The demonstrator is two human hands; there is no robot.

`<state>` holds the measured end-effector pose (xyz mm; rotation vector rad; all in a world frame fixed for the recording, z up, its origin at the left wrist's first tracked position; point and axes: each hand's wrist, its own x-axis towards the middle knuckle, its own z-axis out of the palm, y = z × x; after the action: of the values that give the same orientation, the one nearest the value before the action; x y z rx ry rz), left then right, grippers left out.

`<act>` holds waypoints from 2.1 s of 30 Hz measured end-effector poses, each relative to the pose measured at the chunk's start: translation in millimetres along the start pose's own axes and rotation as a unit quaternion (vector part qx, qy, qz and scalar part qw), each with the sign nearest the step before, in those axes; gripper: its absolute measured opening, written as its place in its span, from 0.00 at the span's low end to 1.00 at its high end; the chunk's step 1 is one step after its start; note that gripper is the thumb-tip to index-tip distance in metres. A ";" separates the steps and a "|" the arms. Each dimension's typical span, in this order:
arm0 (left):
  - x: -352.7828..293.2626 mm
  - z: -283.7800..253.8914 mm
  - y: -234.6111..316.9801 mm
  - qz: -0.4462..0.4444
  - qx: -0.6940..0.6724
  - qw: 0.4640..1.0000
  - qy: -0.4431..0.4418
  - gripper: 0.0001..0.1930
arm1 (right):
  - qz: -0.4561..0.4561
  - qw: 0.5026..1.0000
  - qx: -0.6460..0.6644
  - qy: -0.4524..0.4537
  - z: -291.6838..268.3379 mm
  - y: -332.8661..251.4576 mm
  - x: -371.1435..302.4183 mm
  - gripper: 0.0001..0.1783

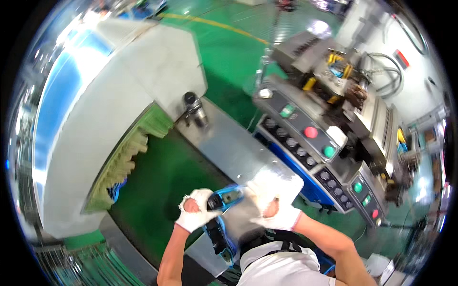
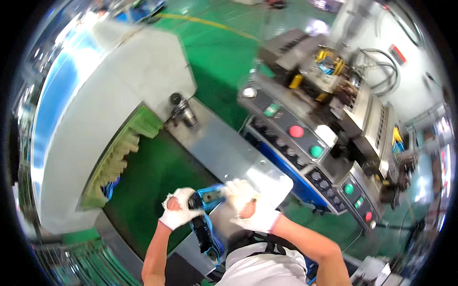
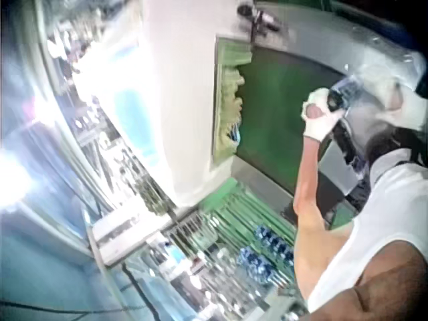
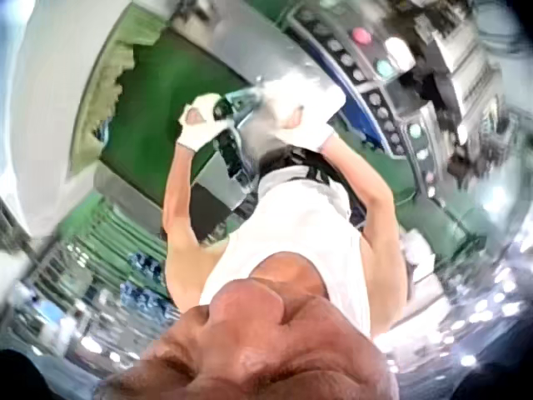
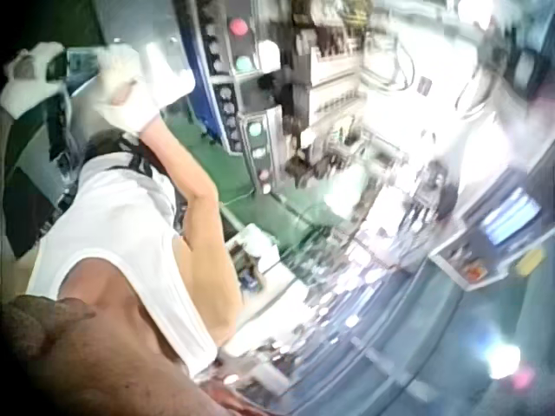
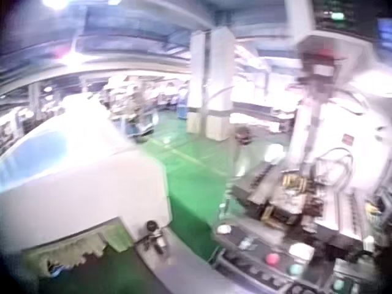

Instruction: The person walks to a workstation, retrieves shoes from a conveyor, mounts them onto the molds of a shoe pressing machine, presses buttons to operate the machine, and removes the shoes.

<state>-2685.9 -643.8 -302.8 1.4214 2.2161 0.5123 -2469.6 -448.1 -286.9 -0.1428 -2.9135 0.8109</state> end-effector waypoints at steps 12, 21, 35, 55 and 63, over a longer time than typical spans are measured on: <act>140.7 -26.0 291.3 0.375 -0.018 0.899 0.226 0.32 | 0.345 0.841 0.416 0.009 -147.3 102.4 -178.1 0.39; 262.9 17.0 375.6 0.279 -0.046 0.935 0.214 0.17 | 0.148 0.415 0.841 0.312 -207.8 147.2 -285.8 0.41; 570.9 106.7 375.2 0.199 0.066 0.969 0.130 0.33 | 0.182 0.429 0.749 0.470 -217.6 197.7 -295.7 0.50; 419.2 -7.1 359.9 0.187 -0.060 0.945 0.263 0.31 | 0.305 0.455 0.705 0.451 -239.9 239.3 -181.3 0.30; 180.4 71.8 199.7 -0.190 -0.110 0.937 0.273 0.31 | 0.292 0.526 0.697 0.390 -271.6 456.4 71.1 0.03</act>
<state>-2562.6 -394.6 -287.0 0.7592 2.6626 1.0738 -2475.9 87.7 -286.8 -0.9549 -0.7300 2.0842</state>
